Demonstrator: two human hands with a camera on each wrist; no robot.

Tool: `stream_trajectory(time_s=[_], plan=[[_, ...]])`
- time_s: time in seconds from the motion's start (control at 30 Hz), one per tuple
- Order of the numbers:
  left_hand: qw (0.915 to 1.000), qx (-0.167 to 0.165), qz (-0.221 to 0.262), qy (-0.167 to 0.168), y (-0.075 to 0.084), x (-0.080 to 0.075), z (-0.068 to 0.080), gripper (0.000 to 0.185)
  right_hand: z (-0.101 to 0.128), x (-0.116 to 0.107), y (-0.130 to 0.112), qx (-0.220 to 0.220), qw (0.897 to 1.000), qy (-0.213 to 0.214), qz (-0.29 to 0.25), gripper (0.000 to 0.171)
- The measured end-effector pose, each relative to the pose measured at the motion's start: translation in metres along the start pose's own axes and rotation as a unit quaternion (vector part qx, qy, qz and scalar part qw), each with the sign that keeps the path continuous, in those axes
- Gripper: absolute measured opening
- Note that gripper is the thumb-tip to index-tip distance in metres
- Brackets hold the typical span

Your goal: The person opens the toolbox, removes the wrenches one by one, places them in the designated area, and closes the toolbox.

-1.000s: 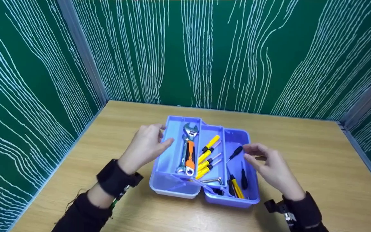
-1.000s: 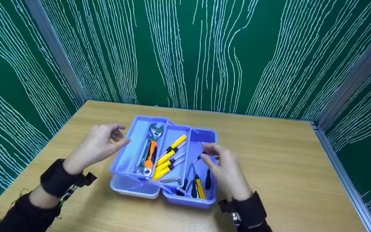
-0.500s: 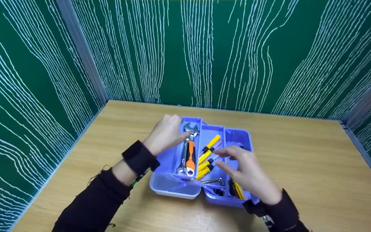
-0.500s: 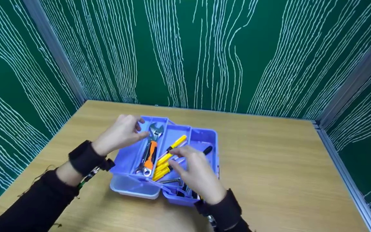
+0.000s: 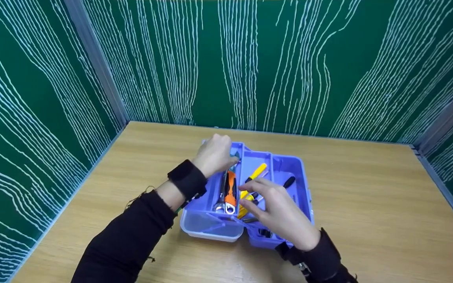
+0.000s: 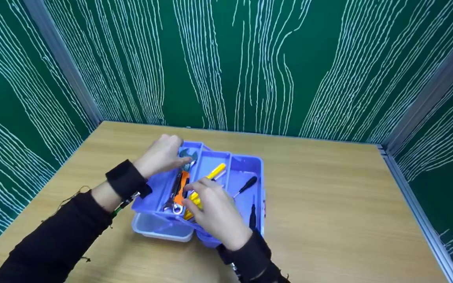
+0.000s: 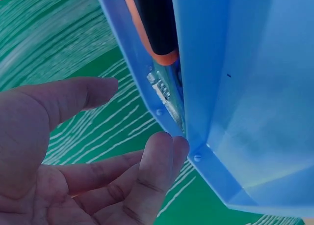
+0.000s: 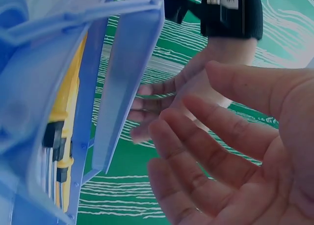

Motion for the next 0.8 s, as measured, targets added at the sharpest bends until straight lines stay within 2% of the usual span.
stream_trajectory(time_s=[0.2,0.37,0.5,0.7,0.8], plan=[[0.9996,0.013,-0.02,0.014,0.006,0.003,-0.008,0.023,0.0,0.01,-0.005,-0.016,1.0,-0.022,0.005,0.029],[0.9995,0.017,-0.023,0.012,0.007,0.008,-0.012,0.022,-0.001,0.014,-0.01,-0.017,0.999,-0.036,-0.005,0.029],[0.9997,0.017,-0.016,0.006,0.009,0.012,-0.015,0.02,-0.002,0.016,-0.013,-0.019,0.999,-0.037,-0.005,0.03],[0.9986,0.025,-0.046,0.005,0.014,0.017,-0.02,0.018,-0.001,0.017,-0.017,-0.054,0.998,-0.028,0.006,0.028],[0.9983,0.026,-0.052,0.005,0.015,0.019,-0.021,0.019,-0.001,0.018,-0.016,-0.051,0.998,-0.029,0.007,0.029]])
Point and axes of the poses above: each hand's wrist, its own z-axis away from the middle knuckle, its own x-axis out of the palm, y = z × x, the point moved 5 cm from there along -z, towards the middle knuckle, and after that the axes turned 8 degrees about -z, right-handed, at the moved point
